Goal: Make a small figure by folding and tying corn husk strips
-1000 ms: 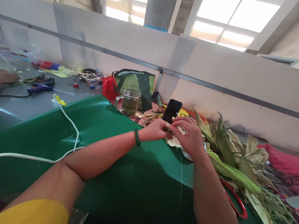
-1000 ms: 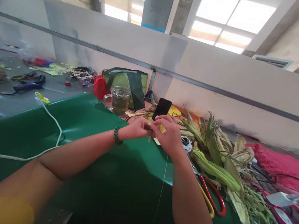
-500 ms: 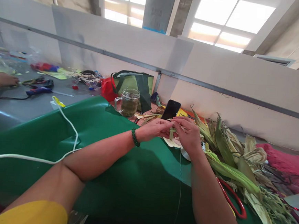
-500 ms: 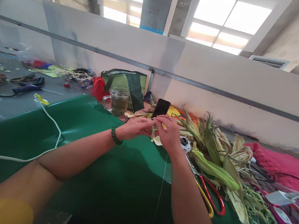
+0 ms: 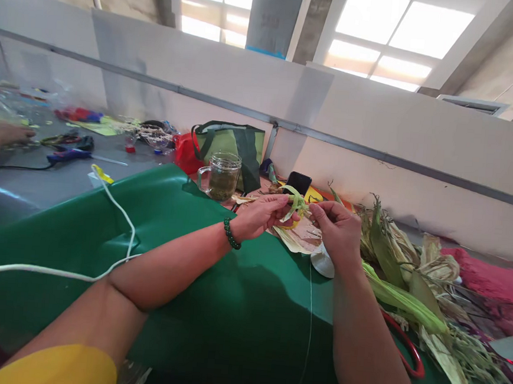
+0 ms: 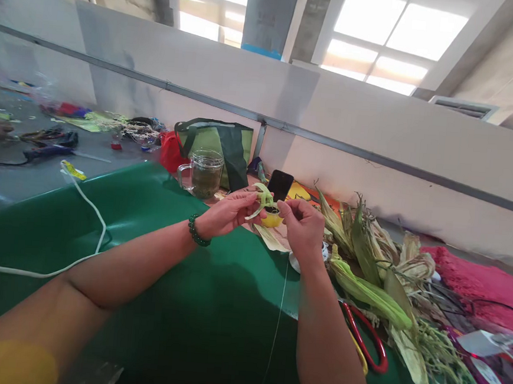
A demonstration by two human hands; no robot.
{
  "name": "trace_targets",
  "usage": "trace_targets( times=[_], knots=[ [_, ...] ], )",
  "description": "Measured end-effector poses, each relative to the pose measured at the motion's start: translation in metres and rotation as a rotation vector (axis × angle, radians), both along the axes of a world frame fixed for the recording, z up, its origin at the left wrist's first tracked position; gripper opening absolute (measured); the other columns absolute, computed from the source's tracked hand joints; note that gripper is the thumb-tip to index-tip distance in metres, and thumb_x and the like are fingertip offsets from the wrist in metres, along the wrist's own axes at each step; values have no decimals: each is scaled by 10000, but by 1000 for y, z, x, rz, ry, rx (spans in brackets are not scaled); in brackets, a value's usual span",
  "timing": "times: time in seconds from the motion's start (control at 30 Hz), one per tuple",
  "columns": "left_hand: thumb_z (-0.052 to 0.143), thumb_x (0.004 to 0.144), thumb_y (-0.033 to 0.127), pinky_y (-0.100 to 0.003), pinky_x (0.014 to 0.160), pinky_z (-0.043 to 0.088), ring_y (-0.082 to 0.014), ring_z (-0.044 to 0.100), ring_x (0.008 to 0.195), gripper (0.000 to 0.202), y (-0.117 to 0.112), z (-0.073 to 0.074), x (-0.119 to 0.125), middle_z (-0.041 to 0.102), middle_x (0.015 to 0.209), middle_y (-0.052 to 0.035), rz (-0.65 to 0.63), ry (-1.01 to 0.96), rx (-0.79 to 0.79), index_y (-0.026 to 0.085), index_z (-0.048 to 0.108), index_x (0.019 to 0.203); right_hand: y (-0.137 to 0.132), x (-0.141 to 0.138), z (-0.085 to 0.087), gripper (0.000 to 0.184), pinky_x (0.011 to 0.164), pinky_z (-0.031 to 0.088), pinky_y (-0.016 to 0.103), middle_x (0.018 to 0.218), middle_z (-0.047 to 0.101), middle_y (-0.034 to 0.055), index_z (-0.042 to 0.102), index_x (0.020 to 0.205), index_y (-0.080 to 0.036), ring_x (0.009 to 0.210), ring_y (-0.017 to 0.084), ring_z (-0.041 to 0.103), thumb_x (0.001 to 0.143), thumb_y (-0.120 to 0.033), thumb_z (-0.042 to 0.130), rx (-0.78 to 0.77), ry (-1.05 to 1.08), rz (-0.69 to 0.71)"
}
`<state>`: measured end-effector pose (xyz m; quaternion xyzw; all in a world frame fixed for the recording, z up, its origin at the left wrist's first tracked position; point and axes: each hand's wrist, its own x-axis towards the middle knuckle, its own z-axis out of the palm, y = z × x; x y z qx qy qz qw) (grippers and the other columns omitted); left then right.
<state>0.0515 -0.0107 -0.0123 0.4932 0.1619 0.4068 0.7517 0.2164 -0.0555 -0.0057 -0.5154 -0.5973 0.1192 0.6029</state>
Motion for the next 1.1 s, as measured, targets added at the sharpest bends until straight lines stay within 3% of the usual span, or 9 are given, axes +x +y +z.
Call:
trace_targets(
  times=[0.23,0.4,0.6,0.83,1.0,1.1],
  knots=[
    [778,733,405,-183,647,448,-41,516,607,335,12,-7,0,568,650,27,130,40,112,94,664,782,-2,3,3,250,497,458,267,536,626,-12,678,684,-182,486,126,552,700,-427,722,43,22,-58],
    [764,725,463,-185,607,417,-41,472,573,399,12,-5,-1,519,603,42,92,45,224,104,596,687,-2,2,5,328,514,520,271,579,673,6,665,691,-180,484,119,579,662,-489,771,-90,111,110],
    [738,745,474,-177,592,396,-48,477,596,404,14,-5,-2,540,628,31,153,90,314,96,706,884,-1,6,7,379,476,538,254,620,704,10,619,671,-197,453,109,595,592,-509,819,-117,331,167],
    [687,789,478,-187,581,413,-63,487,587,458,19,-6,-4,577,651,6,247,141,458,106,733,1053,-2,18,13,425,438,518,217,609,696,-1,594,682,-186,430,99,598,547,-490,858,-58,439,150],
    [578,871,326,-202,613,448,-84,524,614,341,17,-6,-5,619,705,-19,287,213,618,109,723,1092,-3,4,12,519,476,543,209,703,725,-2,625,805,-197,478,94,630,513,-554,861,-276,469,363],
    [521,880,232,-230,704,483,-116,588,721,306,14,-7,-4,677,833,-50,326,279,765,133,727,1082,0,-3,7,500,441,524,195,646,694,-16,613,770,-195,447,82,597,527,-559,856,-328,499,456]
  ],
)
